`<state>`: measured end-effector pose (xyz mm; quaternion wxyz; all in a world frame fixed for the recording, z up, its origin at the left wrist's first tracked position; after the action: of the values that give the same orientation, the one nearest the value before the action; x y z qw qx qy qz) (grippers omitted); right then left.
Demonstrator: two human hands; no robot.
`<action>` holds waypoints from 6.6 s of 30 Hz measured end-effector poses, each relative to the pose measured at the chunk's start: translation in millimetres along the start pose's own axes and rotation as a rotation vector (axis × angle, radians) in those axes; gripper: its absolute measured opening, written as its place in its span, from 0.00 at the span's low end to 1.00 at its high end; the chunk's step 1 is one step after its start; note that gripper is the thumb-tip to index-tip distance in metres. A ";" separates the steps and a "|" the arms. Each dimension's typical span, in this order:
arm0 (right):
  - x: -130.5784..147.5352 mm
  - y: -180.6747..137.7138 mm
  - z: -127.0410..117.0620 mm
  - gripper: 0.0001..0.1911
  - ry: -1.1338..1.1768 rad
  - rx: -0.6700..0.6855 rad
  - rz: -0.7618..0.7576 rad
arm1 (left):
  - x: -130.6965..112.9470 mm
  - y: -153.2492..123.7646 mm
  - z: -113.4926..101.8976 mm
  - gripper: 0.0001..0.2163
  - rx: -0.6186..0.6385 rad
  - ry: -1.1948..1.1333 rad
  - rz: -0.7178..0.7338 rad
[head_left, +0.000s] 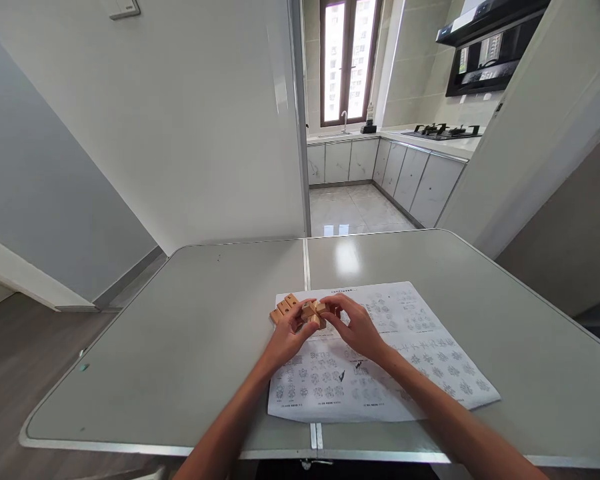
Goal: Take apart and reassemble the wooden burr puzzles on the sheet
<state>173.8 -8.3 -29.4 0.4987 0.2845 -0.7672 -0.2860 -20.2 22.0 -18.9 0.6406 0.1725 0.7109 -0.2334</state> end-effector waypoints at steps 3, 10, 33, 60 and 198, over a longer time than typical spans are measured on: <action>2.1 2.2 -1.1 0.09 0.028 0.006 0.002 | -3.7 0.3 0.2 0.28 0.005 0.008 -0.001; 9.8 2.5 -3.6 0.37 0.058 0.188 0.007 | -3.4 2.5 1.0 0.27 0.016 0.028 -0.049; 4.0 6.8 -10.0 0.26 0.065 -0.009 0.051 | -1.5 2.8 -3.9 0.27 -0.226 -0.068 -0.110; -15.5 0.3 -5.4 0.19 0.054 0.068 0.189 | -4.0 0.1 -0.7 0.28 -0.427 0.237 0.073; -22.3 -12.4 5.7 0.28 -0.341 0.448 0.118 | 32.3 12.8 -10.8 0.14 -0.611 0.918 0.136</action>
<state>178.0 0.3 -53.8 0.3029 0.2901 -0.8993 -0.1235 -26.0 36.9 -51.5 0.2993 0.1082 0.9398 0.1243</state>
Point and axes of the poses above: each hand's wrist, its own y-axis towards the middle knuckle, its own z-axis out of the palm, x = y × z, the point moved 1 cm from there along y, towards the middle knuckle, and after that the axes turned 13 degrees about -z, right-handed, at the moved point
